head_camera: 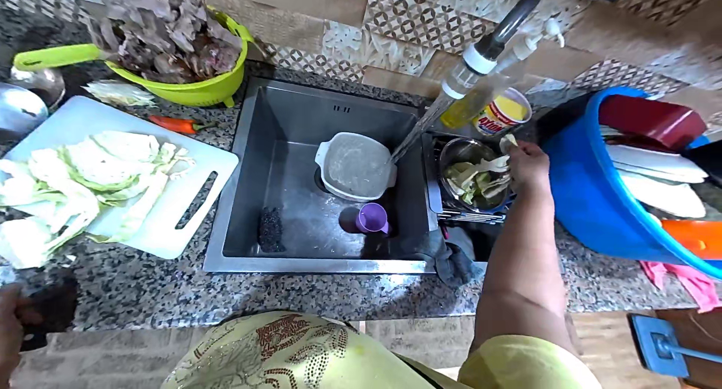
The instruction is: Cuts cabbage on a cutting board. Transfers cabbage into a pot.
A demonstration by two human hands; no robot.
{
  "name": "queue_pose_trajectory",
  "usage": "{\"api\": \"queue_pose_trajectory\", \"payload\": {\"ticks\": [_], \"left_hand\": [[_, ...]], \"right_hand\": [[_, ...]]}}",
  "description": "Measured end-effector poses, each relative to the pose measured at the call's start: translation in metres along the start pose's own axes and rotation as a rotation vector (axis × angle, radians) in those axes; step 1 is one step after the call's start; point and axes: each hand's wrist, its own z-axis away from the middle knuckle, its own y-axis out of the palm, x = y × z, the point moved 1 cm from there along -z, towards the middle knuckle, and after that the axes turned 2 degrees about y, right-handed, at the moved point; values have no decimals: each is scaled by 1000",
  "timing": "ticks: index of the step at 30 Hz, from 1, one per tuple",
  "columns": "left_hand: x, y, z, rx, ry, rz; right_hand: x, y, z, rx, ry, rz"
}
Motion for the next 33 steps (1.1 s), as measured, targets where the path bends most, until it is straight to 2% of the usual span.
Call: {"api": "queue_pose_trajectory", "payload": {"ticks": [2,5,7,9,11,13,15,18,20,23,26,28,30,33], "left_hand": [[-15,1,8,10,-9,-31],[-15,1,6,19,2,-22],[-12,1,6,15,6,-15],[7,-5,-3,57,46,-16],[19,-7,-11,63,21,-15],[5,-2,-5,19,-39,-4],[6,-2,-6,6,-36,10],[2,1,1,9,-7,-23],[-26,6,16,-1,-43,-45],[-40,9,23,-17,-37,15],[-14,6,11,10,-16,121],[-4,5,4,13,-18,96],[-32,12,18,-22,-54,41],[-69,21,36,-61,-112,-11]], "right_hand": [[-5,1,-3,-2,33,10],[-21,3,-11,-25,66,98],[-22,5,-9,-46,48,161],[-19,9,-5,-46,10,283],[-16,16,1,94,-69,473],[-16,32,7,357,-195,667],[-25,54,8,522,-300,855],[-34,63,5,539,-274,959],[-26,53,4,513,-237,896],[-19,32,3,372,-139,722],[-31,9,3,120,-14,211],[-34,2,6,10,73,-112],[-34,0,10,7,138,-397],[-30,-4,18,42,166,-575]]}}
